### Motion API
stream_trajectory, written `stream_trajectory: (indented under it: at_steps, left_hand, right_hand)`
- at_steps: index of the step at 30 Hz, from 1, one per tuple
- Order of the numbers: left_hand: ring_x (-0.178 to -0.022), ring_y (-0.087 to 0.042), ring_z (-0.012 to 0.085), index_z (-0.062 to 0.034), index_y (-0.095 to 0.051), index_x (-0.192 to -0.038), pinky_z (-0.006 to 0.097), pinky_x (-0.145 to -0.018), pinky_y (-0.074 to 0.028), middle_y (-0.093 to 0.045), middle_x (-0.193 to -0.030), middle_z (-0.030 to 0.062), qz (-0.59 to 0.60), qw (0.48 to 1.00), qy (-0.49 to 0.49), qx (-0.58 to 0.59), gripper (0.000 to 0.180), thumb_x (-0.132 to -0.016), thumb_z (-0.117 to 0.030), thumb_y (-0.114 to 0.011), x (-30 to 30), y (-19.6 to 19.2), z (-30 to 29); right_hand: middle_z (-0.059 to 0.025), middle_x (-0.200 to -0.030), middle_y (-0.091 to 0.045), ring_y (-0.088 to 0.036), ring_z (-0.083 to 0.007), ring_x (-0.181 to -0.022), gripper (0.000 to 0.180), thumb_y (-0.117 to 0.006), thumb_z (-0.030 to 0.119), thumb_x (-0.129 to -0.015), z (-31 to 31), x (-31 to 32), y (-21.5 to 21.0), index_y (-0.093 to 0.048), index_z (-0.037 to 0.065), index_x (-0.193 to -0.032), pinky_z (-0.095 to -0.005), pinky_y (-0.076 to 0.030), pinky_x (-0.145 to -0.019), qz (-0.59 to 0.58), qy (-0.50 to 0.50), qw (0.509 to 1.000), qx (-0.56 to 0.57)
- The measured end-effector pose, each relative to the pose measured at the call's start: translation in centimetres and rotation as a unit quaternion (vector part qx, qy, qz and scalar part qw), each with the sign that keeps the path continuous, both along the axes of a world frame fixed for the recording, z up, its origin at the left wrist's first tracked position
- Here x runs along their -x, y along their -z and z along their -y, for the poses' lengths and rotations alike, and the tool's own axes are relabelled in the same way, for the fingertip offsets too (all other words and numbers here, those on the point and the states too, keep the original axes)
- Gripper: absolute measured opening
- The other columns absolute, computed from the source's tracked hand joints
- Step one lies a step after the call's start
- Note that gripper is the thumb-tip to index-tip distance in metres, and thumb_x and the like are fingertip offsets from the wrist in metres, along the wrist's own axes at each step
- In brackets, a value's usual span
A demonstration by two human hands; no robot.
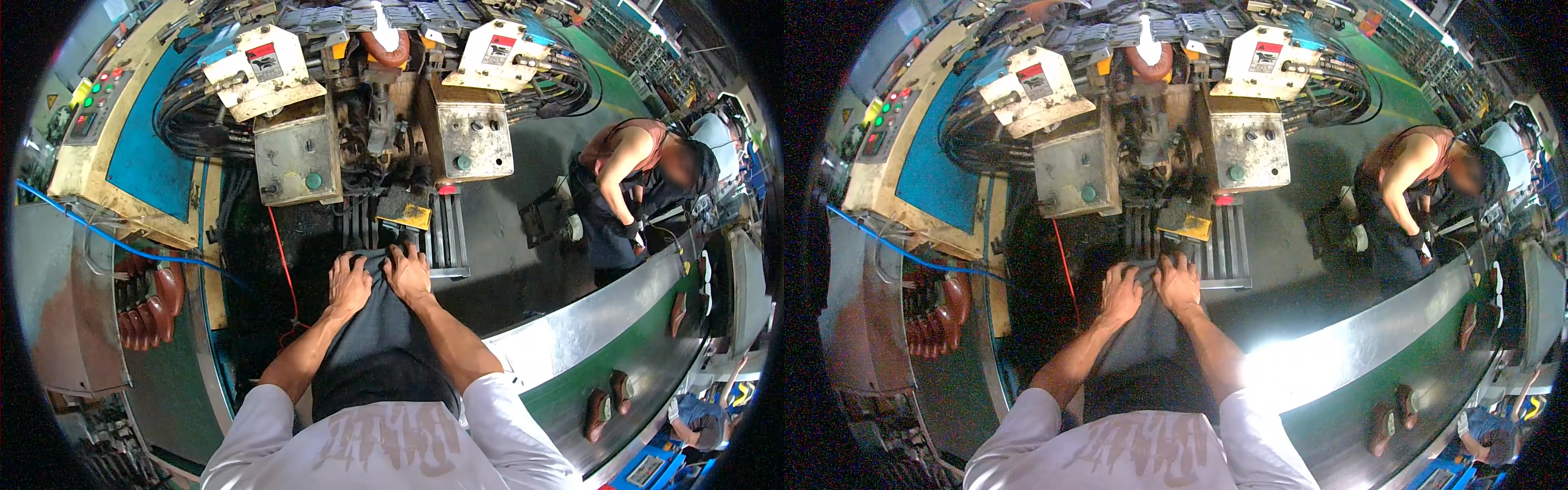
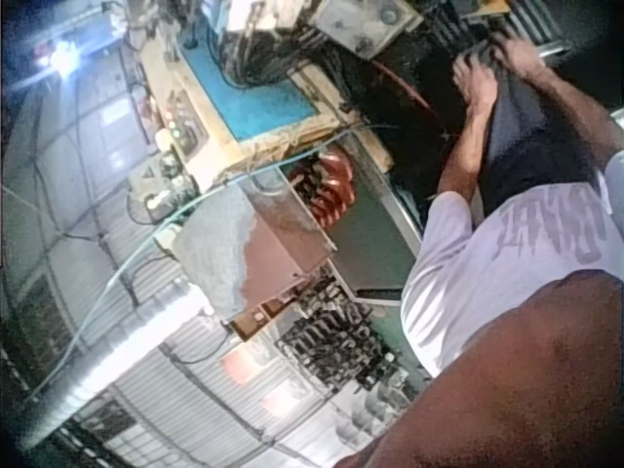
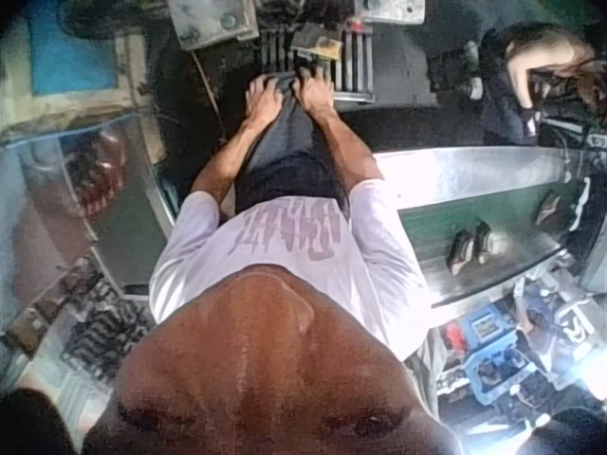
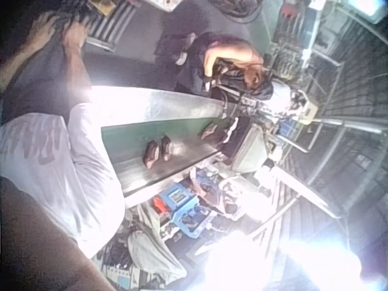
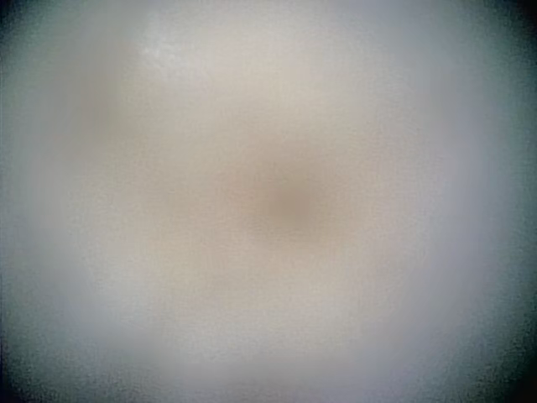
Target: The person repeatedly picks up brown shoe parts from a conveyor belt, places them into a machine, and removes them after processing. The person handles the shoe parts one at a time, moving them between the belt and the machine throughout the clip.
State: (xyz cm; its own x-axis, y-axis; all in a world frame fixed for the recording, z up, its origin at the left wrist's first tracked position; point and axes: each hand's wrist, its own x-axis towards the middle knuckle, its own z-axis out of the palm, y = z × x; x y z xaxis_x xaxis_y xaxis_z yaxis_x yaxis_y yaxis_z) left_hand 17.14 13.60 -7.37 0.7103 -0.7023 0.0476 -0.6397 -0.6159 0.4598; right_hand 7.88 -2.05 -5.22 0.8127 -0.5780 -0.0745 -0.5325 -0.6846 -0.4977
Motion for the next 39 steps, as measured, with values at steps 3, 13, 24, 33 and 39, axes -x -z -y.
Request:
stream_trajectory:
  at_steps: [3,13,24,33,39]
  left_hand:
    - [-0.14,-0.046,0.042,-0.0044,-0.064,-0.138,0.055,-0.114,-0.04,-0.052,-0.147,0.0223,-0.001,1.0,-0.004,0.003,0.046,-0.095,-0.021,-0.067,0.1,0.0,-0.1]
    - [-0.132,-0.057,0.0406,-0.0061,-0.069,-0.132,0.051,-0.108,-0.049,-0.064,-0.137,0.0194,-0.092,0.995,0.02,-0.021,0.039,-0.096,-0.02,-0.071,-2.7,-1.0,0.3]
    - [-0.118,-0.07,0.0268,0.0037,-0.068,-0.134,0.039,-0.106,-0.051,-0.075,-0.124,0.0209,-0.105,0.939,-0.028,0.325,0.047,-0.111,-0.036,-0.056,-22.0,-17.1,10.6]
    - [-0.122,-0.067,0.0308,-0.0118,-0.057,-0.146,0.047,-0.107,-0.053,-0.07,-0.134,0.0191,-0.556,0.751,-0.079,0.347,0.055,-0.11,-0.053,-0.057,-24.6,-24.1,21.0]
    - [-0.114,-0.07,0.0303,-0.0092,-0.063,-0.136,0.05,-0.105,-0.056,-0.073,-0.127,0.0127,-0.652,0.658,-0.067,0.371,0.044,-0.107,-0.042,-0.065,-24.7,-22.5,24.5]
  right_hand:
    - [-0.0217,-0.152,-0.053,-0.055,-0.0488,-0.133,0.048,-0.062,0.039,-0.102,-0.1,0.0,0.1,-0.064,0.018,-0.145,-0.0578,-0.046,-0.113,-0.005,0.003,1.0,-0.008]
    - [-0.0251,-0.148,-0.056,-0.061,-0.0491,-0.125,0.048,-0.062,0.037,-0.102,0.3,0.1,-0.3,-0.066,0.014,-0.143,-0.0558,-0.051,-0.107,-0.013,-0.003,1.0,0.012]
    - [-0.0241,-0.148,-0.055,-0.056,-0.0507,-0.132,0.045,-0.065,0.039,-0.101,0.7,-0.5,-0.1,-0.067,0.012,-0.138,-0.0597,-0.047,-0.111,-0.014,0.009,0.998,-0.054]
    - [-0.0226,-0.143,-0.058,-0.057,-0.0482,-0.129,0.043,-0.061,0.041,-0.103,1.7,-0.9,0.2,-0.07,0.011,-0.132,-0.0589,-0.047,-0.111,-0.038,0.028,0.996,-0.074]
    - [-0.0229,-0.135,-0.062,-0.059,-0.0467,-0.127,0.041,-0.063,0.039,-0.101,2.3,-1.2,-0.1,-0.071,0.01,-0.129,-0.0576,-0.049,-0.109,-0.026,0.041,0.996,-0.077]
